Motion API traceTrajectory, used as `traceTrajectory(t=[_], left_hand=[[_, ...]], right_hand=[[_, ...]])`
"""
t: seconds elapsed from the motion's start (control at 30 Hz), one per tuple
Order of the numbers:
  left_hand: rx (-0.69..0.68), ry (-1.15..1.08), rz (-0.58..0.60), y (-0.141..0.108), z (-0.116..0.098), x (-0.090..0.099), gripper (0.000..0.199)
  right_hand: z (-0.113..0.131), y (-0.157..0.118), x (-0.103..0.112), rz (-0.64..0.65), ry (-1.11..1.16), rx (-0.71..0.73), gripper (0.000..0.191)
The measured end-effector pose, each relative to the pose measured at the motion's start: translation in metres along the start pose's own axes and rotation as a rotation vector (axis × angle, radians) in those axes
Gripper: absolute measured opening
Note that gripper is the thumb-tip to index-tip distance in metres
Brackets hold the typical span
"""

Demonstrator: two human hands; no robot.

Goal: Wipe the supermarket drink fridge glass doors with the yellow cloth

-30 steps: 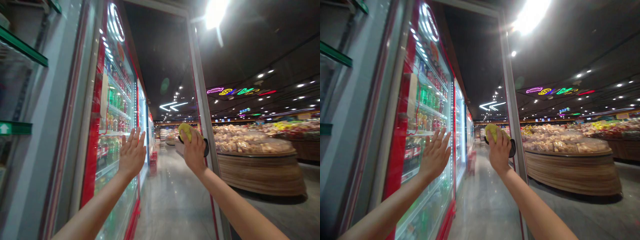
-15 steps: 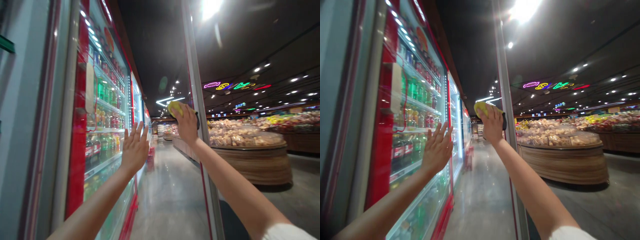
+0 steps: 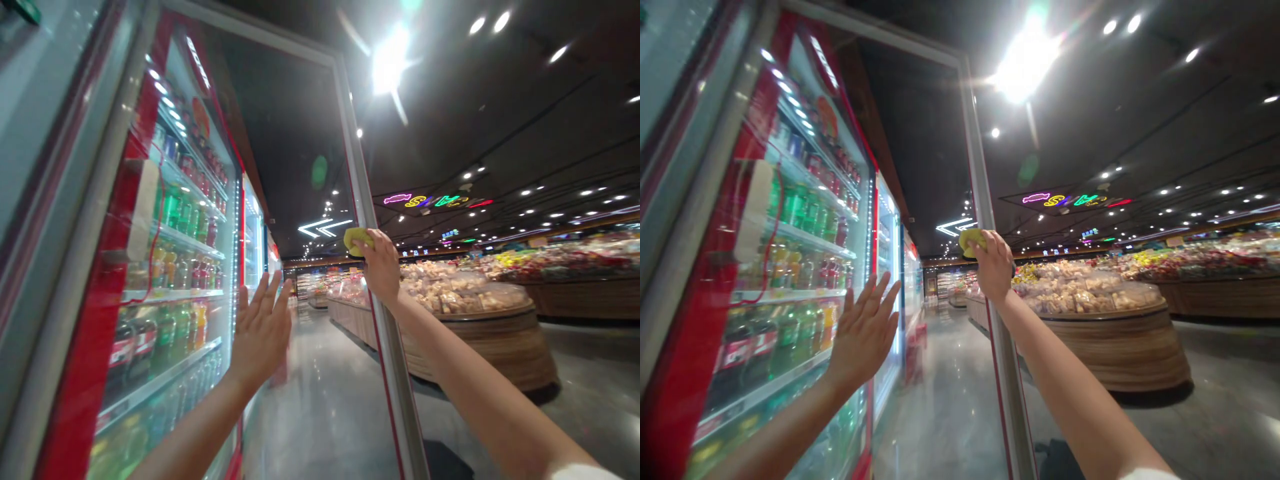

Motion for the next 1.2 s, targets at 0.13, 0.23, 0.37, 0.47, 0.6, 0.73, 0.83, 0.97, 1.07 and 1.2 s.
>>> traceTrajectory(t=[0.13,0.23,0.37,0.47,0.6,0.73,0.83,0.97,1.07,1.2], left_hand=[[-0.028,-0.001,-0.009,0.018,-0.008,-0.007,0.059],[-0.024,-0.002,0.0,0.028,-0.015,-0.014,0.06],[0.0,-0.041,0.04,0.029,-0.026,-0.018,0.063],[-0.004,-0.063,0.059,0.025,-0.032,-0.017,0.064],[-0.014,-0.071,0.036,0.017,-0.035,-0.014,0.064],[-0.045,-0.041,0.033,0.005,-0.034,-0.008,0.067],[-0.049,-0.015,0.077,-0.001,-0.03,-0.002,0.069],[-0.017,0.006,0.127,-0.005,-0.025,0.003,0.064],[0.007,0.004,0.122,-0.009,-0.023,0.005,0.061],[-0.005,-0.016,0.085,-0.019,-0.02,0.009,0.061]], right_hand=[[0.008,0.078,-0.013,0.081,0.025,-0.039,0.053],[0.013,0.126,-0.012,0.172,0.006,-0.023,0.056],[0.002,0.109,0.0,0.227,-0.041,0.059,0.057],[-0.011,0.042,0.015,0.228,-0.06,0.092,0.055],[-0.024,-0.078,0.038,0.215,-0.087,0.138,0.051],[-0.04,-0.159,0.042,0.147,-0.101,0.251,0.051],[-0.036,-0.144,0.026,0.072,-0.035,0.28,0.051],[0.009,-0.077,0.0,0.022,0.02,0.063,0.056],[0.035,-0.079,-0.005,-0.001,-0.031,0.02,0.059],[0.025,-0.143,0.011,0.048,-0.075,0.259,0.055]])
Point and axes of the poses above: each hand's wrist, its own y-axis towards the middle knuckle, its own x-axis out of the back of the hand, z = x × y, the point moved 1 cm from there along y, towards the middle knuckle, and after that the axes turned 15 degrees about -x, right-handed, at the moved point
